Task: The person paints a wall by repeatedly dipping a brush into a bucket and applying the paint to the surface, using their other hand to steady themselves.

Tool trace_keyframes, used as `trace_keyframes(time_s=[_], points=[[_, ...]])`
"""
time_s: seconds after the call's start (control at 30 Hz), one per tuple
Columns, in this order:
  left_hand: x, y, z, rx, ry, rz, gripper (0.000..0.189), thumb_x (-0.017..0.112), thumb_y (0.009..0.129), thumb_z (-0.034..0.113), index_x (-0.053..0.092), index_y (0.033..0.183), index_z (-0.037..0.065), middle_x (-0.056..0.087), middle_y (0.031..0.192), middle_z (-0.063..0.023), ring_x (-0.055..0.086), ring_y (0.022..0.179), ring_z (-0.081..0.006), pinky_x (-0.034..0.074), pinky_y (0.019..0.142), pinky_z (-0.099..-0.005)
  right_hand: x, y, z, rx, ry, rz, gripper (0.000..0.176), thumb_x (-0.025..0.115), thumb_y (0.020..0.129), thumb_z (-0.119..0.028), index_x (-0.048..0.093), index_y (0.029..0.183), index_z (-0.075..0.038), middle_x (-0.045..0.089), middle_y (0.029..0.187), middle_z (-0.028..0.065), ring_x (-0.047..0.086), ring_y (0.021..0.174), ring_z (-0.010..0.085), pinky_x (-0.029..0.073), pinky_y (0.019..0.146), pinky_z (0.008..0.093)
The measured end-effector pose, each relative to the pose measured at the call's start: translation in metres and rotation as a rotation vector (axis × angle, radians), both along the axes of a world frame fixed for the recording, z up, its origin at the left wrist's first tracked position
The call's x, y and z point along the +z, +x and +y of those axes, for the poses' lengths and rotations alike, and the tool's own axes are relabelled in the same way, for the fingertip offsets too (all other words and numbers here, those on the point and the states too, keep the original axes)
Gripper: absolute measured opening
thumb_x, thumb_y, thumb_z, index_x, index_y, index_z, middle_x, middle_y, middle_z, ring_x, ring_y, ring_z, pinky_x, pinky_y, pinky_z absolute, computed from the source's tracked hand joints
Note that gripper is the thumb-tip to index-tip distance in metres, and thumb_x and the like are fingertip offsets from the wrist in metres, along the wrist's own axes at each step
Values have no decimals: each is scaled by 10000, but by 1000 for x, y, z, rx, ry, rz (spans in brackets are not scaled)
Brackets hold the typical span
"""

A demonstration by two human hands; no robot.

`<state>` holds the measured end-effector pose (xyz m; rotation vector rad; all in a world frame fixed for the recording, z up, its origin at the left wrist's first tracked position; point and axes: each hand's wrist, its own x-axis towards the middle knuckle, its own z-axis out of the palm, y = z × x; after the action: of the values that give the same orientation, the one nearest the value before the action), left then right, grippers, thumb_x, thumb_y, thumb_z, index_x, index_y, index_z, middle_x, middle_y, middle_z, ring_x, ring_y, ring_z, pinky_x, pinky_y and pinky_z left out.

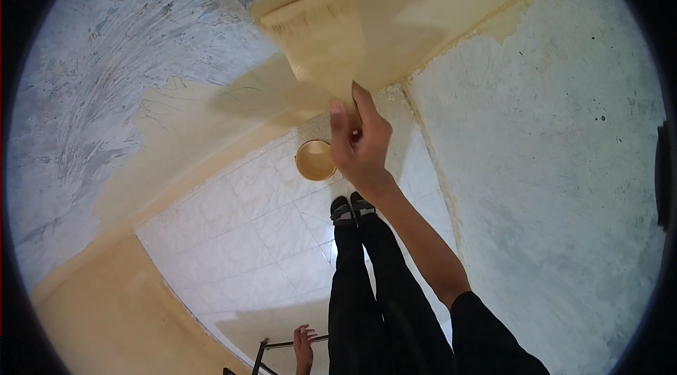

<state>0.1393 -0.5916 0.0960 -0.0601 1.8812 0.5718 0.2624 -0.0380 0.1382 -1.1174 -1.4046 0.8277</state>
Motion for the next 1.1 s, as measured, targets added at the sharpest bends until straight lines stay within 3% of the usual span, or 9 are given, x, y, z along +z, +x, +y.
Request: trace_keyframes(time_s=[0.1, 0.23, 0.33, 0.4, 0.6, 0.7, 0.93, 1.0, 1.1], points=[[1, 0, 27, 30, 63, 2, 334, 412, 1046, 321, 530, 1197, 47, 621, 981, -79, 616, 831, -152, 478, 708, -255, -14, -2, 8, 4, -50, -28, 288, 586, 958, -150, 586, 1196, 13, 557, 650, -1, 421, 510, 26, 328, 451, 206], [8, 7, 52, -30, 131, 18, 354, 404, 1044, 351, 530, 1207, 63, 622, 988, -73, 613, 856, -145, 480, 720, -277, -33, 9, -14, 8, -144, -48, 285, 588, 957, -151, 585, 1191, 13, 539, 635, -13, 403, 503, 25, 311, 449, 203], [7, 7, 45, -91, 117, 43, 346, 399, 1046, 344, 532, 1204, 65, 623, 994, -75, 618, 857, -150, 479, 718, -278, -27, 12, -22, -28, -118, 29, 288, 586, 959, -158, 585, 1191, 12, 529, 622, 1, 388, 497, 32, 310, 449, 208], [6, 7, 34, -83, 103, 37, 347, 399, 1047, 344, 534, 1201, 65, 624, 990, -75, 618, 851, -150, 479, 713, -280, -15, 14, -22, -27, -43, 10, 340, 580, 937, -107, 549, 1243, 37, 527, 613, 119, 451, 468, 143, 386, 469, 275], [1, 0, -4, 5, 78, -19, 289, 418, 1047, 257, 526, 1183, 26, 616, 973, -92, 590, 780, -112, 451, 650, -226, -18, 3, 0, 14, -214, -101, 354, 597, 934, -116, 544, 1242, 49, 563, 639, 145, 502, 486, 150, 412, 485, 266], [-3, -5, -14, 8, 76, 13, 303, 422, 1044, 285, 542, 1161, 33, 621, 939, -87, 603, 783, -130, 473, 669, -243, -49, 10, -11, -4, -98, -99, 343, 600, 934, -115, 548, 1231, 50, 545, 622, 137, 487, 473, 145, 401, 475, 270], [-1, -5, -25, 15, 56, 122, 305, 423, 1042, 269, 555, 1118, 5, 628, 891, -87, 608, 746, -132, 478, 664, -246, -12, 5, -17, -55, 0, -17, 315, 598, 931, -101, 555, 1208, 44, 566, 644, 140, 512, 492, 158, 423, 485, 279], [0, -5, -27, 24, 61, 114, 310, 427, 1040, 275, 555, 1118, 3, 629, 888, -86, 611, 747, -138, 480, 665, -251, -5, 1, -9, 0, -190, -74, 332, 600, 930, -107, 550, 1228, 28, 592, 671, 160, 561, 511, 183, 447, 498, 293], [1, -4, -25, 36, 74, 92, 325, 434, 1037, 301, 556, 1122, 13, 630, 893, -85, 610, 750, -139, 481, 660, -248, -25, -2, -8, -2, -169, -56, 342, 605, 931, -130, 549, 1236, 14, 610, 691, 178, 605, 534, 213, 464, 508, 315]])
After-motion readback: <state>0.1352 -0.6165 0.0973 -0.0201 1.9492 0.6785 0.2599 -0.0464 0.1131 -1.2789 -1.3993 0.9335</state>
